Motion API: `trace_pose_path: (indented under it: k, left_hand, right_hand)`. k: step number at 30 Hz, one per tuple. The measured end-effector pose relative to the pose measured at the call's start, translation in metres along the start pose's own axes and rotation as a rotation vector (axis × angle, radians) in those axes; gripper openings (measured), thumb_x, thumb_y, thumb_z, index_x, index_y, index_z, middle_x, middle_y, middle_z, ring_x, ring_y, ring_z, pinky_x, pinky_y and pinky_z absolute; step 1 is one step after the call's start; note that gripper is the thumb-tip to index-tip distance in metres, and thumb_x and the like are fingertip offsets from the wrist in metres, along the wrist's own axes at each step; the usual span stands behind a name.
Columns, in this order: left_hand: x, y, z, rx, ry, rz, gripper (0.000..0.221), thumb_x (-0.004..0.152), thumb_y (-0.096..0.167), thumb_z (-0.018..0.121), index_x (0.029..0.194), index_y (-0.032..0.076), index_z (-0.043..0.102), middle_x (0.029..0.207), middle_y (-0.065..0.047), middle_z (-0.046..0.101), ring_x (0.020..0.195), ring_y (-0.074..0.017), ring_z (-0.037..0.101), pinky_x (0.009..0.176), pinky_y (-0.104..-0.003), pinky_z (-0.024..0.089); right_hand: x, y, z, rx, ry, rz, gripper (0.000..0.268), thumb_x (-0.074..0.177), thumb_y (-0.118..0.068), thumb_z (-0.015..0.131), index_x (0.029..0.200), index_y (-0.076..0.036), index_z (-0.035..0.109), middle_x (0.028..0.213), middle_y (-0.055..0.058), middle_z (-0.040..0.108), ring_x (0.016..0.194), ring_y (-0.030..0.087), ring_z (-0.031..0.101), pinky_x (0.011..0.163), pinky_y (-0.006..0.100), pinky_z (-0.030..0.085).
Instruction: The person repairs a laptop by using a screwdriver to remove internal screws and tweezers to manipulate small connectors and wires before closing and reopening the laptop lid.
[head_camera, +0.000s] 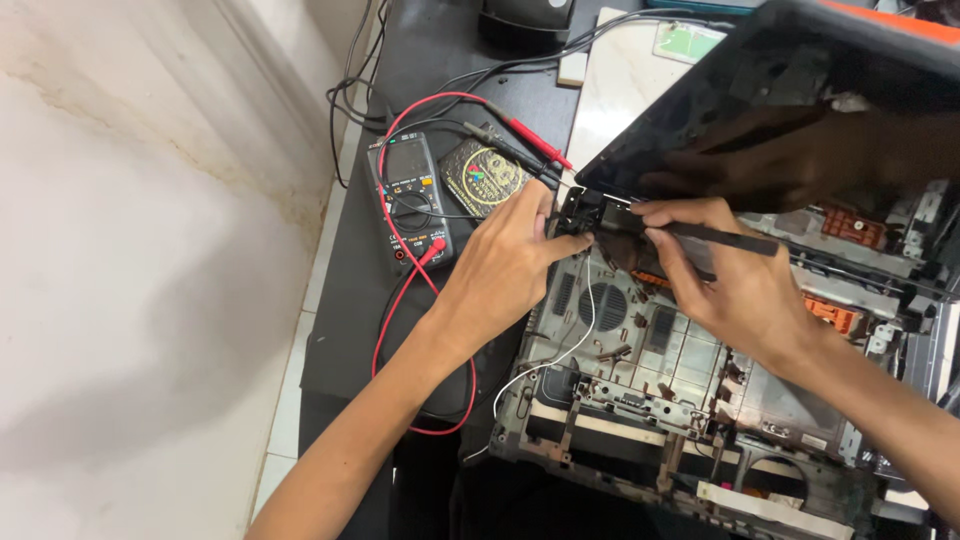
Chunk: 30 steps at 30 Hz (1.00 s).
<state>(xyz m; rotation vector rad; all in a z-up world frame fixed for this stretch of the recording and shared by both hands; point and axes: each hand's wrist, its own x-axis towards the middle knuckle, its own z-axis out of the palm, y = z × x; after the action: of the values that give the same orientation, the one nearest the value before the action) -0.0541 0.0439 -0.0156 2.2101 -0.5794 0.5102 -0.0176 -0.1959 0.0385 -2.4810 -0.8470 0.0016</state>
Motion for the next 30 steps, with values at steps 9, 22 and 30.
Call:
trace_pose_path:
  k: [9,22,30]
  left_hand:
    - [-0.002,-0.002,0.002,0.019,0.025,0.005,0.03,0.094,-0.004,0.057,0.106,0.009,0.081,0.099,-0.014,0.05,0.096,-0.0313,0.06,0.085,-0.045,0.05]
    - [0.006,-0.001,-0.019,-0.42,0.121,-0.114,0.023,0.088,-0.006,0.062,0.108,0.004,0.058,0.109,-0.011,0.051,0.106,-0.0281,0.06,0.098,-0.037,0.05]
    - [0.034,-0.013,-0.02,-0.488,0.036,-0.121,0.038,0.103,0.002,0.06,0.139,0.006,0.053,0.119,-0.015,0.061,0.106,-0.0256,0.063,0.1,-0.036,0.051]
  right_hand:
    - [0.012,-0.007,0.009,-0.142,-0.12,-0.071,0.036,0.099,-0.003,0.062,0.13,0.002,0.046,0.063,0.012,0.066,0.035,0.014,0.058,0.024,0.029,0.038]
    - [0.026,-0.018,0.003,-0.239,-0.169,-0.114,0.034,0.096,-0.001,0.063,0.128,-0.003,0.05,0.054,0.006,0.058,0.036,0.019,0.054,0.029,0.035,0.04]
    - [0.028,-0.019,0.003,-0.195,-0.14,-0.121,0.032,0.095,0.0,0.065,0.125,0.0,0.052,0.059,0.009,0.061,0.042,0.022,0.059,0.035,0.036,0.047]
